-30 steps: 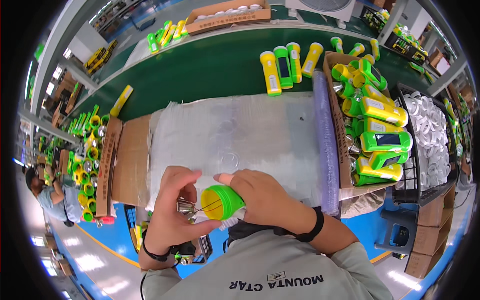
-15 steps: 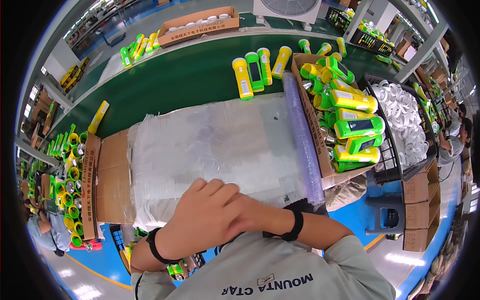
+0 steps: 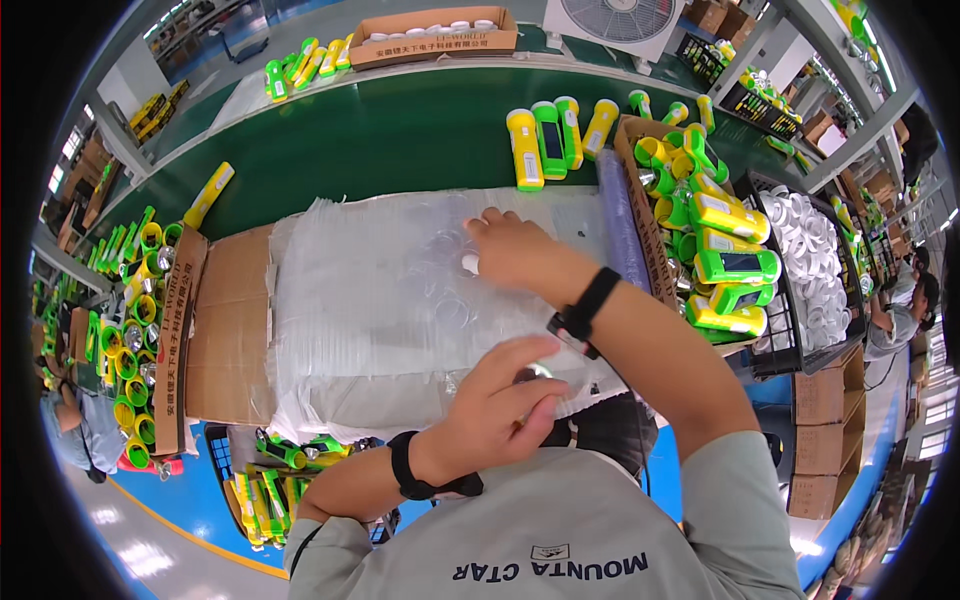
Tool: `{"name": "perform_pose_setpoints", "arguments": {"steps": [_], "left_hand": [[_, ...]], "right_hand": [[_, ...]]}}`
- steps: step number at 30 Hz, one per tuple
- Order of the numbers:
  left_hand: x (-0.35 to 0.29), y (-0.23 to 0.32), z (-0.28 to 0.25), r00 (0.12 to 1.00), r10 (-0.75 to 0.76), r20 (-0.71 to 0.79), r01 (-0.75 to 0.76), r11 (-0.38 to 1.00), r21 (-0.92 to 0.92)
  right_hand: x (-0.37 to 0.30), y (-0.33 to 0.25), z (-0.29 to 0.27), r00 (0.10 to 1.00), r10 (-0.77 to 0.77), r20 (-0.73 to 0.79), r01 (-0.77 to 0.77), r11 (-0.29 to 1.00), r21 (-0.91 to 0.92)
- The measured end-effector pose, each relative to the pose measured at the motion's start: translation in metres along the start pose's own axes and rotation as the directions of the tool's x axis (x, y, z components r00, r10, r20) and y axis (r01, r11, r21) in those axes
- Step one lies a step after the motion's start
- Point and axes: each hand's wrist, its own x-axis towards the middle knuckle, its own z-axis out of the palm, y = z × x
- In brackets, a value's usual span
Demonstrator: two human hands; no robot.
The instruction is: Assemble and inspect portable flashlights on an assembly line.
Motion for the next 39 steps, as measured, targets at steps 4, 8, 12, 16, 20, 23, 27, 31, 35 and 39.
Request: {"name": "perform_pose_setpoints", "arguments": {"steps": [4,8,12,16,20,23,27,31,35,39], "left_hand": [[-0.015,-0.006,-0.001,0.995,-0.072,-0.062,0.060,0.983,-0.172],[-0.017,-0.014,0.000,0.932,-0.311,0.187,0.358,0.874,-0.329],[-0.015,-0.031,0.007,0.948,-0.305,0.092,0.317,0.875,-0.365],[-0.004,-0.032,0.015,0.961,-0.265,0.076,0.274,0.888,-0.368],[0.011,-0.035,0.026,0.977,-0.182,0.111,0.209,0.921,-0.329],[0.012,-0.041,0.035,0.977,-0.148,0.155,0.193,0.919,-0.343],[0.016,-0.045,0.040,0.975,-0.146,0.170,0.200,0.908,-0.367],[0.022,-0.048,0.031,0.977,0.000,0.213,0.077,0.933,-0.351],[0.010,-0.055,0.036,0.987,-0.115,0.116,0.156,0.877,-0.455],[0.014,-0.053,0.029,0.978,-0.092,0.189,0.168,0.883,-0.438]], "right_hand": [[0.006,-0.003,0.017,0.987,0.044,0.153,-0.045,0.999,-0.001],[0.002,0.020,0.019,0.994,0.088,0.058,-0.100,0.963,0.250],[-0.031,0.041,-0.029,0.988,0.030,-0.152,0.061,0.827,0.559],[-0.126,0.014,-0.131,0.976,0.126,0.177,-0.212,0.367,0.906],[-0.154,0.007,-0.110,0.971,0.089,0.222,-0.238,0.424,0.874],[-0.155,0.012,-0.110,0.972,0.109,0.208,-0.232,0.595,0.769],[-0.153,0.011,-0.121,0.939,0.153,0.307,-0.338,0.564,0.753],[-0.164,0.025,-0.088,0.968,0.151,0.202,-0.252,0.571,0.782],[-0.191,0.053,0.002,0.873,0.235,-0.427,-0.257,0.966,0.006],[-0.196,0.045,0.015,0.896,0.311,-0.316,-0.376,0.910,-0.173]]}}
